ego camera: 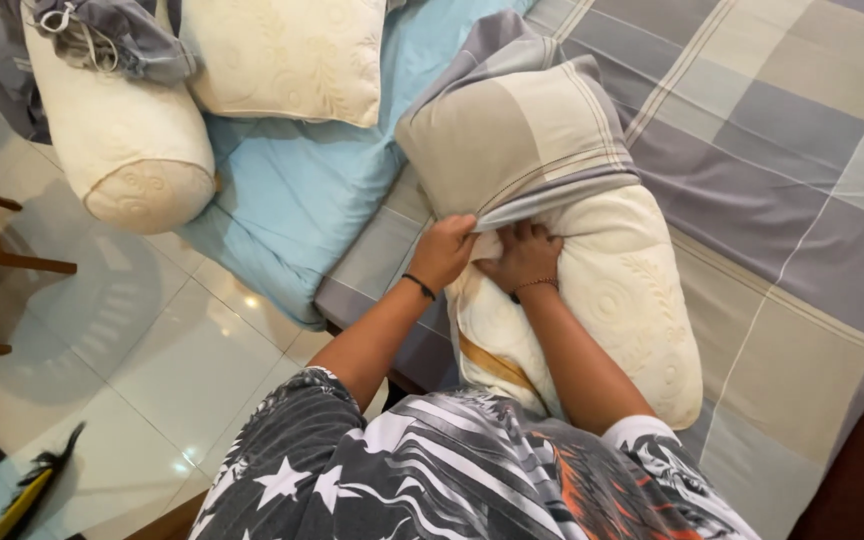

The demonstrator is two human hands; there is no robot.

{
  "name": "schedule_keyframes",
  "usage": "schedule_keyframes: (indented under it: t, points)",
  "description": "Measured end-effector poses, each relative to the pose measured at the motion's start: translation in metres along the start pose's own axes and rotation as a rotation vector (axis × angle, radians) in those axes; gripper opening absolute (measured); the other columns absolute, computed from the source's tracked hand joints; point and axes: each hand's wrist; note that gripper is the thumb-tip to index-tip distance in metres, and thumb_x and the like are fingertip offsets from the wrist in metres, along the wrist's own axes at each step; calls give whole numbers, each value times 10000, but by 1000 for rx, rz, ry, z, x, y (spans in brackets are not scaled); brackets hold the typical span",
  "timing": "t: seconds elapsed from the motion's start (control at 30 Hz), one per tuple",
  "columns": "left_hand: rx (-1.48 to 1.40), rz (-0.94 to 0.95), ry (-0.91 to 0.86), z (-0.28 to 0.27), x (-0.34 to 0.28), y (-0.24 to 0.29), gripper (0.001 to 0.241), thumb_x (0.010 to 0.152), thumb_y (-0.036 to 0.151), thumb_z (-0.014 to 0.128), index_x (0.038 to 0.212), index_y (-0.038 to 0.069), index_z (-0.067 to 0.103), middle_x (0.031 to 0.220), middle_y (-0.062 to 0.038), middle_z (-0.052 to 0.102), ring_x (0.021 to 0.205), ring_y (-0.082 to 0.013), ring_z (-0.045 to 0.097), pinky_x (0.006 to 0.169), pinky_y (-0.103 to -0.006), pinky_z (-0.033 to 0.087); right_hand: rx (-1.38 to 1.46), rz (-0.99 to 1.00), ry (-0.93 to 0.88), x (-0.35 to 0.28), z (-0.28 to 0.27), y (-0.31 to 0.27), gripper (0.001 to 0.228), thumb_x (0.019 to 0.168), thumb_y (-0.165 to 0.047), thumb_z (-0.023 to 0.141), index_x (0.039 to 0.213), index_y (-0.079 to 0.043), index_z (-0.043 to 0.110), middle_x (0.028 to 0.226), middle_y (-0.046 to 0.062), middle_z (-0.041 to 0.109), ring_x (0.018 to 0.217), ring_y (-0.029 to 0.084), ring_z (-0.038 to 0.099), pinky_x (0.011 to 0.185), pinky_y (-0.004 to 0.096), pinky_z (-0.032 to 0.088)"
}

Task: The person puts a gray and white striped pillowcase onto a white pillow. They start by turning the pillowcase inside out and then proceed to insert the pillow into the case, smoothing the fabric and adjusting the corners to fit properly.

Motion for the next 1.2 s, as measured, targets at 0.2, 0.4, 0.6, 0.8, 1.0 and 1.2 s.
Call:
schedule_keyframes:
  t: [0.2, 0.4, 0.6, 0.8, 1.0, 1.2]
  points:
    - [-14, 28, -166, 36, -30, 1, 144, 893, 166, 657, 872, 50, 575, 825, -170, 622, 864, -405, 634, 753, -517, 486, -43, 36, -66, 15, 31, 15, 785, 788, -743, 590, 1397, -247, 604, 1492, 92, 525, 1374, 326, 461, 1055, 630, 315]
    - [133, -79, 102, 28, -9, -56, 141, 902, 151, 655, 997, 56, 613, 964, -191, 673, 935, -433, 642, 791, -530, 504, 82, -105, 89, -24, -37, 15, 677, 743, -658, 682, 1227, -185, 695, 1350, 136, 615, 1249, 339, 535, 987, 585, 360]
    - [234, -114, 84, 31, 1, -42, 261, 847, 214, 721, 1022, 80, 580, 934, -173, 685, 900, -422, 662, 745, -539, 519, 544, -247, 376, 18, -41, 90, 168, 1012, -189, 655, 1162, -211, 727, 1166, 28, 730, 1091, 270, 668, 967, 424, 491]
    - [270, -49, -28, 28, 20, -21, 248, 898, 227, 721, 1077, 124, 584, 926, -138, 709, 890, -412, 682, 721, -548, 520, 241, -241, 560, 77, -32, 128, 213, 784, -150, 707, 989, -205, 687, 1046, 89, 748, 1014, 334, 664, 923, 506, 447]
    - [383, 67, 117, 18, 30, 8, 414, 697, 225, 815, 1061, 153, 631, 970, -109, 628, 922, -368, 638, 741, -502, 513, 362, -141, 387, 37, -27, 125, 213, 776, -127, 703, 976, -99, 635, 866, 177, 670, 851, 415, 639, 738, 528, 491]
    - [414, 113, 212, 51, 27, -14, 427, 638, 90, 734, 1051, 167, 657, 1028, -82, 604, 968, -345, 587, 794, -470, 502, 354, -200, 378, -47, -49, 99, 251, 693, -173, 793, 873, -99, 633, 721, 160, 633, 694, 398, 641, 621, 494, 509]
Point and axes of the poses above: each hand's wrist, its own x-axis towards the middle knuckle, its own z-axis out of the palm, y = z × x
